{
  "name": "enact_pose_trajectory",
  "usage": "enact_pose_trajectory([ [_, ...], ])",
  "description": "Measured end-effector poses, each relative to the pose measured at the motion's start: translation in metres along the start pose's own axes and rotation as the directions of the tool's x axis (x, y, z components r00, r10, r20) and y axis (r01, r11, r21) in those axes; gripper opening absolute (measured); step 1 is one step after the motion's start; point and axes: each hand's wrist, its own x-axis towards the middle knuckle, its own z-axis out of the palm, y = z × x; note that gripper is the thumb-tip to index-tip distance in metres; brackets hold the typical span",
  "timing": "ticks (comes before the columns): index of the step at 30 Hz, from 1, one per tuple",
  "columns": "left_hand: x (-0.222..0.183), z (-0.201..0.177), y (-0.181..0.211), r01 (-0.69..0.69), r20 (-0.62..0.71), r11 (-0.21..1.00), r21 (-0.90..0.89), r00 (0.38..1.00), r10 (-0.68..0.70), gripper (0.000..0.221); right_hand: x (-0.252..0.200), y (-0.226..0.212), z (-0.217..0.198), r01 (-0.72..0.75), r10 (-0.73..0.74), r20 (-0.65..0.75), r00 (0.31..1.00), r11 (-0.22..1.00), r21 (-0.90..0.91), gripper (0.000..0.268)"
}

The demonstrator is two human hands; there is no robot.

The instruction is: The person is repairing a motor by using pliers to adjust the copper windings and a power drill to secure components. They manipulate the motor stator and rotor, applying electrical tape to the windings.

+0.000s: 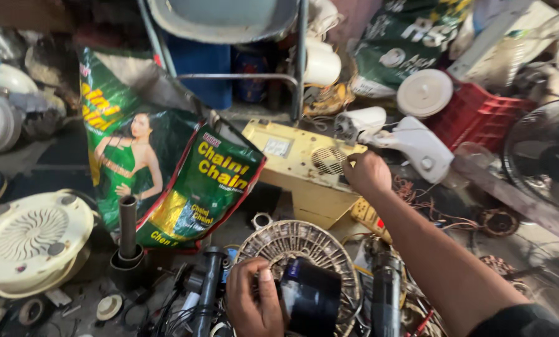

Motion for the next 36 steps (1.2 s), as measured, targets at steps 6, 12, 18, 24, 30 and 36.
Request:
enact_pose_trajectory([
  [6, 0.006, 0.006, 0.003, 0.26, 0.075, 0.964, -0.061, 0.964, -0.255, 0.016, 0.044, 0.0, 0.029, -0.146, 0.146, -0.043, 0.988, 0.989, -0.002, 0.032],
  [12, 0.019, -0.005, 0.0, 0.403, 0.112, 0.791, -0.46, 0.91, -0.398, 0.044, -0.047, -0.025, -0.037, -0.025, 0.014, 0.024, 1.0, 0.797, 0.603, 0.027],
  [18, 0.019, -0.018, 0.007, 0.596, 0.409, 0.299, -0.746, 0.763, -0.501, 0.047, -0.179, -0.07, -0.062, -0.082, -0.136, 0.334, 0.933, 0.822, 0.563, 0.025],
  [24, 0.016, -0.025, 0.001, 0.51, 0.308, 0.37, -0.776, 0.819, -0.484, 0.021, -0.206, -0.083, -0.057, 0.048, -0.203, 0.246, 0.948, 0.853, 0.52, 0.024],
  [30, 0.029, -0.034, -0.028, 0.431, -0.005, 0.453, -0.781, 0.72, -0.694, 0.015, -0.236, -0.073, -0.046, -0.086, -0.046, 0.413, 0.909, 0.952, 0.295, 0.069],
  [36, 0.009, -0.02, -0.038, 0.418, 0.019, 0.518, -0.746, 0.791, -0.611, 0.03, -0.267, -0.061, -0.053, -0.035, -0.074, 0.35, 0.934, 0.955, 0.293, 0.078],
])
